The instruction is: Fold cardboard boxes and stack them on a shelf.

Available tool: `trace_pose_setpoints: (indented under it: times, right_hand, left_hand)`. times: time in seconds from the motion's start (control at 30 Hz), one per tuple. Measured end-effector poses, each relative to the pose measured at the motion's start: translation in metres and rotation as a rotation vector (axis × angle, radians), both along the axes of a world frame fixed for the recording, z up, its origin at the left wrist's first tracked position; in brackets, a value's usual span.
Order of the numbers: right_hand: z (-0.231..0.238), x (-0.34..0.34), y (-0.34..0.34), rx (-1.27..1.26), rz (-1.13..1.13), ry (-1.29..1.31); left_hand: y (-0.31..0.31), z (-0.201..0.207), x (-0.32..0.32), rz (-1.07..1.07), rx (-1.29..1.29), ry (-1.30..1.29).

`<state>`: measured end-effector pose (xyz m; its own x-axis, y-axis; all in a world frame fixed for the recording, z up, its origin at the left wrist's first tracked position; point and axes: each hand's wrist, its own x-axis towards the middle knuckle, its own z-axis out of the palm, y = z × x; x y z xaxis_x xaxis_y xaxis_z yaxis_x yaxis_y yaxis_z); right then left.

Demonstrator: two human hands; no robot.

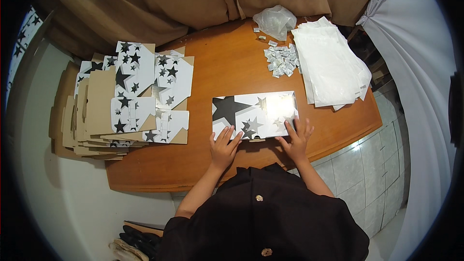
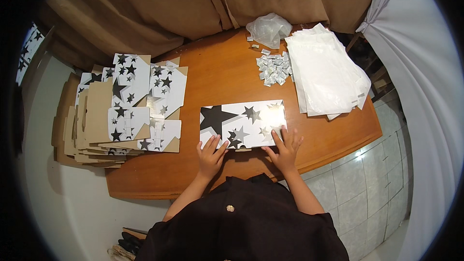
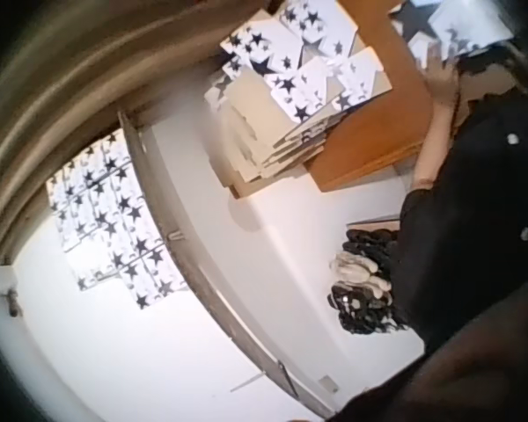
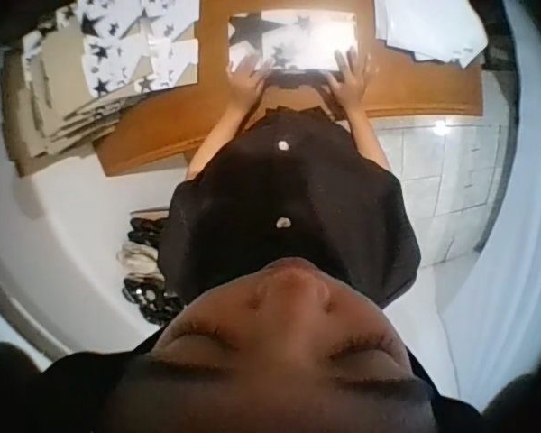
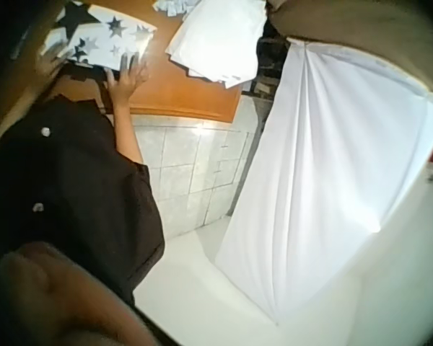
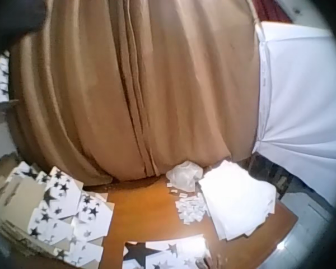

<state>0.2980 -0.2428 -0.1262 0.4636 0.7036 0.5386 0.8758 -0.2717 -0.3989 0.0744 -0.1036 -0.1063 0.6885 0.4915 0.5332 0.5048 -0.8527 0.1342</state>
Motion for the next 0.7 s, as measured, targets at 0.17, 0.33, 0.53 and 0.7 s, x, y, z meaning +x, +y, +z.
trace_pose_setpoints:
  times: [0.17, 0.33, 0.53, 0.7]
  right_hand:
    - [0.006, 0.009, 0.008, -0.079, 0.052, -0.005]
    - [0.023, -0.005, 0.018, 0.055, 0.105, 0.003]
    - [0.025, -0.039, 0.032, 0.185, 0.42, 0.014]
    - [0.013, -0.04, 0.038, 0.202, 0.42, -0.042]
  left_hand:
    - [0.002, -0.005, 0.005, 0.025, -0.063, -0.066]
    - [0.005, -0.01, 0.009, 0.051, -0.054, -0.077]
    - [0.005, -0.007, 0.011, 0.061, -0.04, -0.063]
    - [0.003, -0.009, 0.011, 0.057, -0.047, -0.076]
